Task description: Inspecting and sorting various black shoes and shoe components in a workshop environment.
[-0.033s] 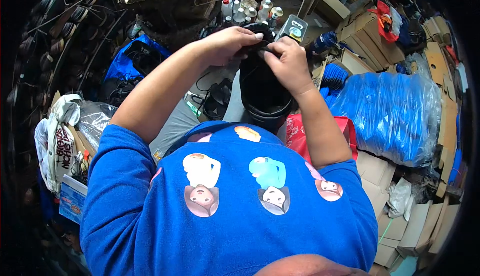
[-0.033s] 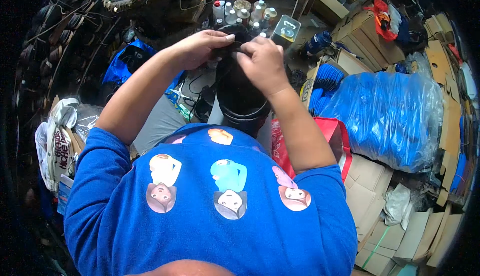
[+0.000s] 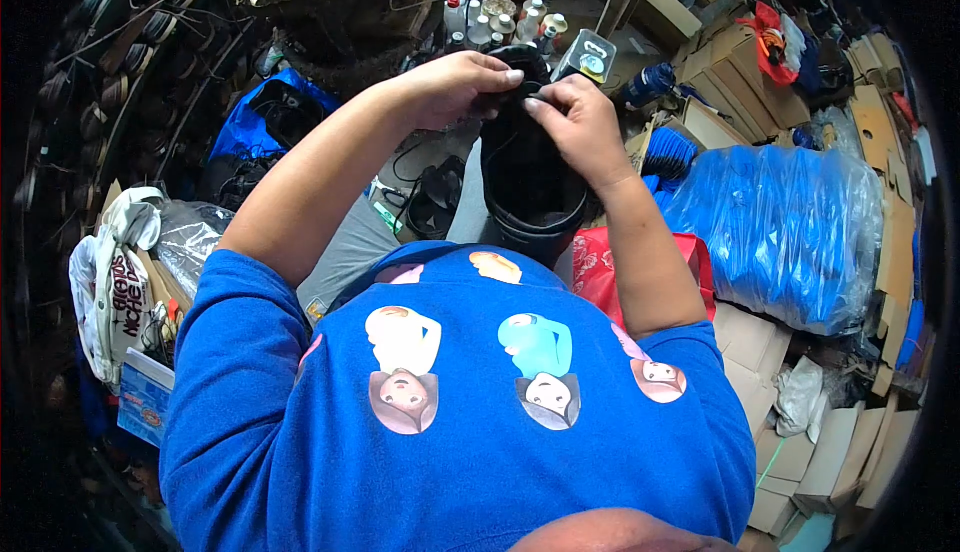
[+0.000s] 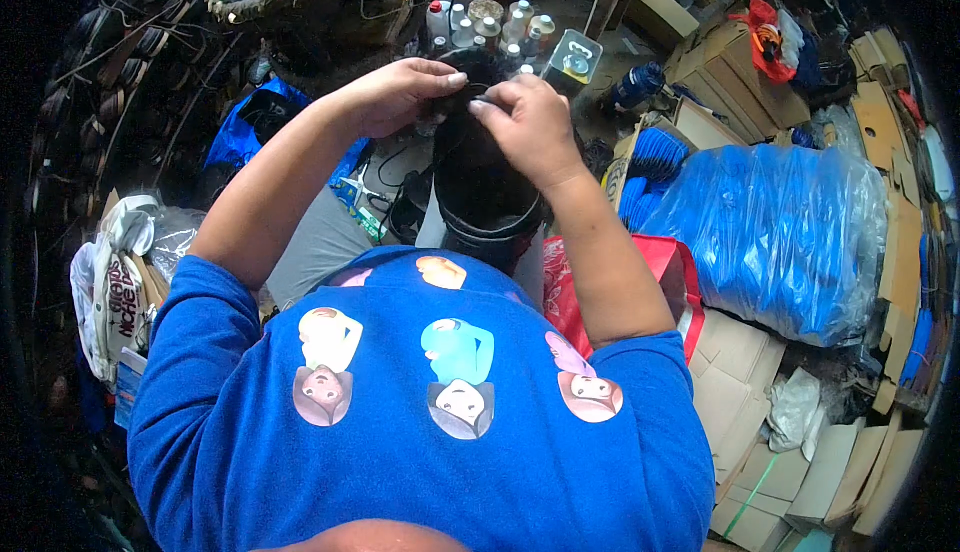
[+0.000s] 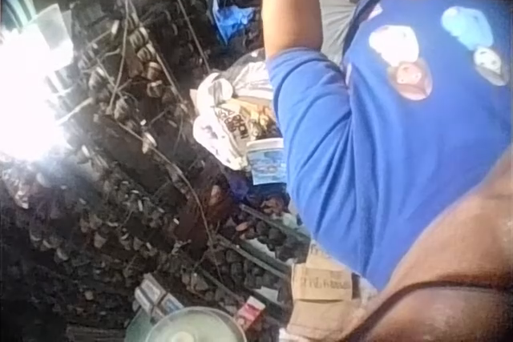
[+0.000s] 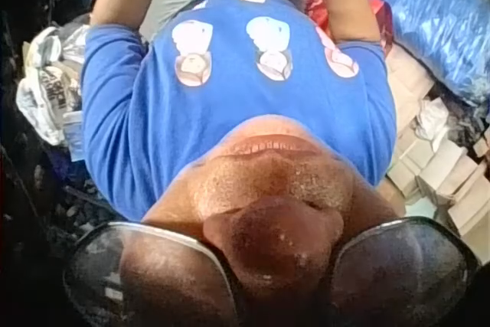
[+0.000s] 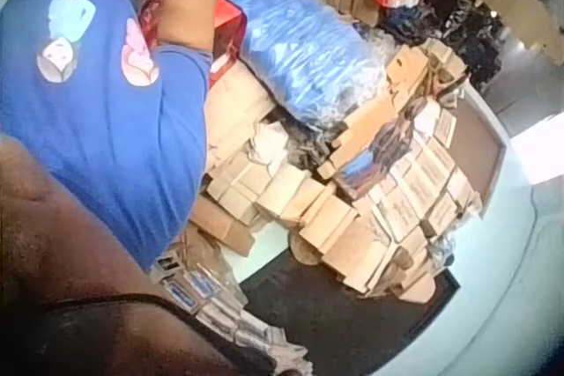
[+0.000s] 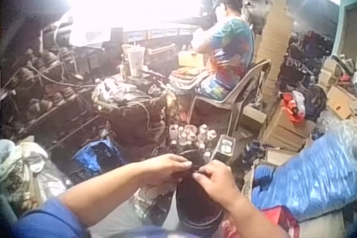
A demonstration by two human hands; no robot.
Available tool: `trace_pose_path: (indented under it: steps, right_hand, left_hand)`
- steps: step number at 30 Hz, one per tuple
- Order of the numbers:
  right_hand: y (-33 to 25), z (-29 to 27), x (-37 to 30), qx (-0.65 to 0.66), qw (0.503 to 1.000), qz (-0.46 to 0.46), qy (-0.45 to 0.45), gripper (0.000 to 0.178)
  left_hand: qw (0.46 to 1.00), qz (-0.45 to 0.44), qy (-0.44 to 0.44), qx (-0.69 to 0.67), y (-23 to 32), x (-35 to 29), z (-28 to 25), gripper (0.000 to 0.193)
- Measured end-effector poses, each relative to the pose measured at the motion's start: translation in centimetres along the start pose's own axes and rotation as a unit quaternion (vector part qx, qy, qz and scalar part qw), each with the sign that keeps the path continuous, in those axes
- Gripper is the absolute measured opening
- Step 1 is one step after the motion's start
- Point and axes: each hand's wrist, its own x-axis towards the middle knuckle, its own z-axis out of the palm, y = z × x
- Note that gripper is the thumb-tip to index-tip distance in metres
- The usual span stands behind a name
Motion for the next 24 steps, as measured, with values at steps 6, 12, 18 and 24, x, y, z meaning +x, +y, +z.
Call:
trace_pose_path:
  steps: [6, 12, 18, 24]
  right_hand:
    - [1.7, -1.6, -0.8, 0.18, 0.976, 0.046, -0.114, 0.022]
    - [3.1, -1.9, -4.2, 0.118, 0.989, 0.029, -0.088, 0.023]
    - [3.4, -1.8, -8.0, 0.232, 0.923, 0.252, -0.177, 0.067]
    - [1.2, 1.1, -7.4, 0.252, 0.932, 0.182, -0.185, 0.074]
  left_hand:
    - [0.982, 0.113, 0.094, 0.121, -0.9, 0.3, -2.6, 0.019]
    - [0.967, 0.128, 0.184, 0.124, -4.4, 0.4, -3.6, 0.018]
    - [0.988, -0.137, -0.043, -0.062, -8.2, -4.6, 1.3, 0.059]
    - [0.977, -0.068, 0.126, -0.16, -11.9, -4.3, 0.4, 0.045]
